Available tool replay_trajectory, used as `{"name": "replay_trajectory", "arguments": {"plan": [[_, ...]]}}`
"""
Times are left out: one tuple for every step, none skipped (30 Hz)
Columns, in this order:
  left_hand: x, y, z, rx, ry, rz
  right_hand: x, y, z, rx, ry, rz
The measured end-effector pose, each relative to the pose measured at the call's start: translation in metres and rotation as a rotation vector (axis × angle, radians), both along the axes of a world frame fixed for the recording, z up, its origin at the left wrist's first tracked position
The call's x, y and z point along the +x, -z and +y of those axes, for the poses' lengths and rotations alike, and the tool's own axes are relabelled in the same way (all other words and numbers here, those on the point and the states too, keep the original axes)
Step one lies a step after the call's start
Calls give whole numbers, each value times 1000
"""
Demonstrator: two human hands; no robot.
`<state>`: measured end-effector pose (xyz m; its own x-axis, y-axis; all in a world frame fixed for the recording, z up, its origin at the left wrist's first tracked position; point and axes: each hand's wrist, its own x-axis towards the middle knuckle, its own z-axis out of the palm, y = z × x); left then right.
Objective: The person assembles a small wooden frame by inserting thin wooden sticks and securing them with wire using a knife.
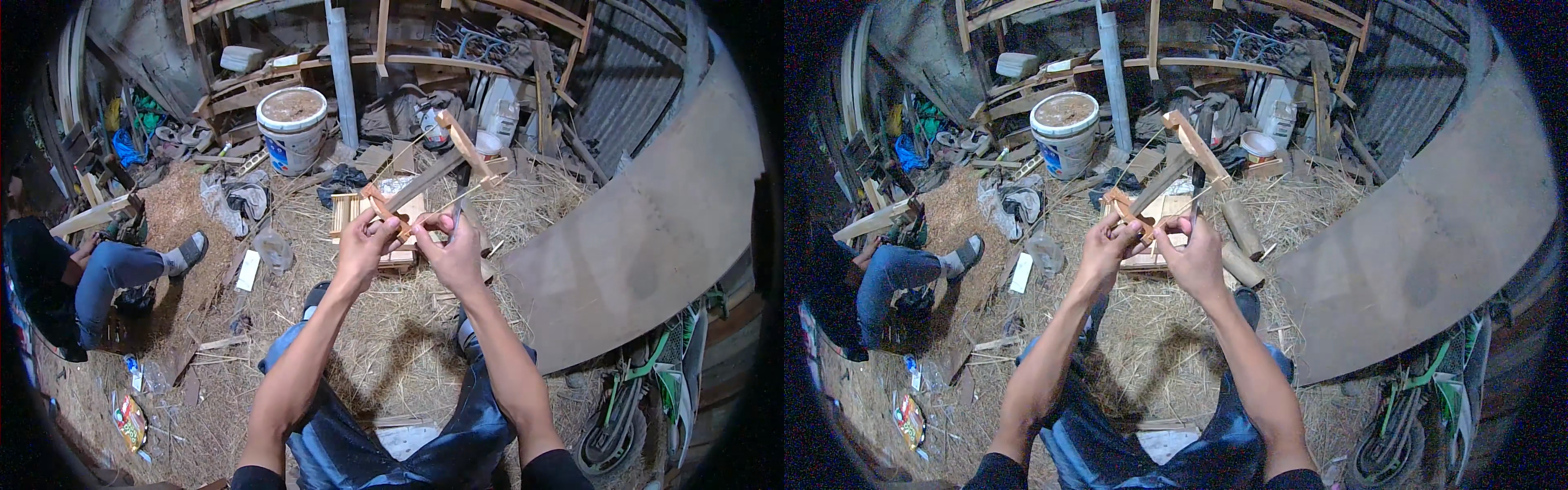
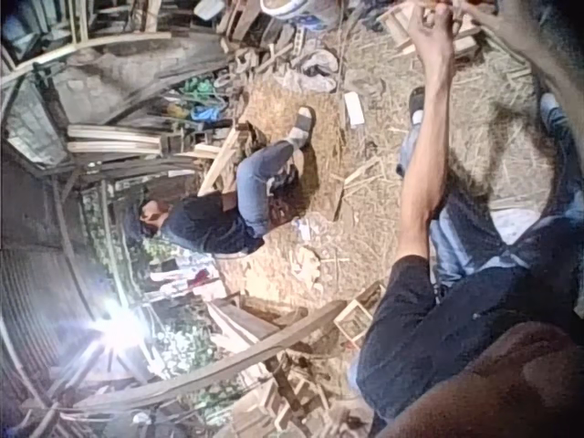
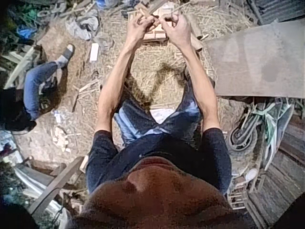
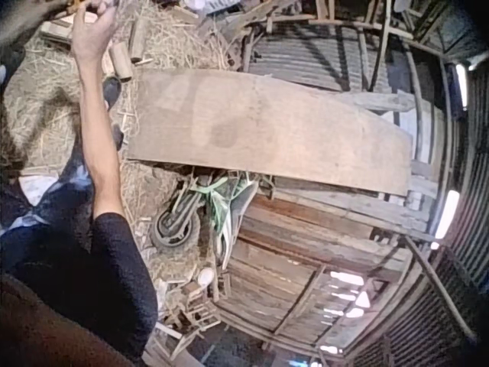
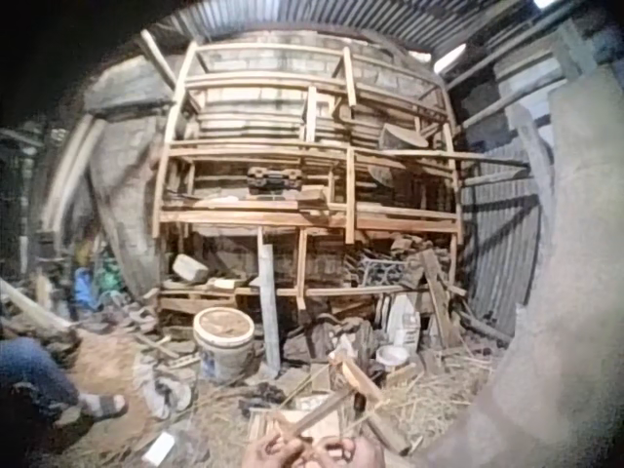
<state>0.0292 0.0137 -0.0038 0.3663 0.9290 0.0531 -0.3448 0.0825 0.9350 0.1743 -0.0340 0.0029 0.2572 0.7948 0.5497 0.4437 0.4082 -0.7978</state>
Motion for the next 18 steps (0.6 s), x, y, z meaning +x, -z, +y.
{"name": "replay_trajectory", "arguments": {"plan": [[1,4,2,-39,-33,9,0,4,4,1,9,-15],[1,8,5,-78,-65,18,-2,7,8,-10,5,-3],[2,13,7,-55,-133,61,-4,10,12,-20,1,9],[5,12,6,-33,-197,104,-5,13,16,-32,1,20],[8,11,6,-10,-261,146,-5,18,20,-41,-24,93],[10,10,6,-29,-326,207,-6,23,23,-50,-50,167],[11,6,2,47,-340,217,-7,24,25,-62,-78,239],[11,3,-3,124,-353,227,-7,24,26,-78,-71,255],[11,-1,-6,200,-367,237,-6,25,26,-94,-64,272],[9,-6,-10,253,-355,303,-7,23,24,-113,-58,286],[7,-5,-9,288,-286,356,-7,21,22,-114,-58,291],[6,-2,-7,323,-215,409,-6,18,19,-116,-57,295],[5,-2,-6,360,-146,462,-6,16,18,-115,-57,301],[7,-6,-9,310,-183,446,-5,16,18,-116,-50,269],[7,-2,-9,319,-183,468,-4,17,18,-117,-42,237],[4,2,-7,333,-188,494,-5,15,18,-113,-38,209],[1,6,-5,346,-192,520,-7,13,17,-124,-64,233],[-1,9,-4,346,-189,508,-8,10,16,-135,-90,257]]}}
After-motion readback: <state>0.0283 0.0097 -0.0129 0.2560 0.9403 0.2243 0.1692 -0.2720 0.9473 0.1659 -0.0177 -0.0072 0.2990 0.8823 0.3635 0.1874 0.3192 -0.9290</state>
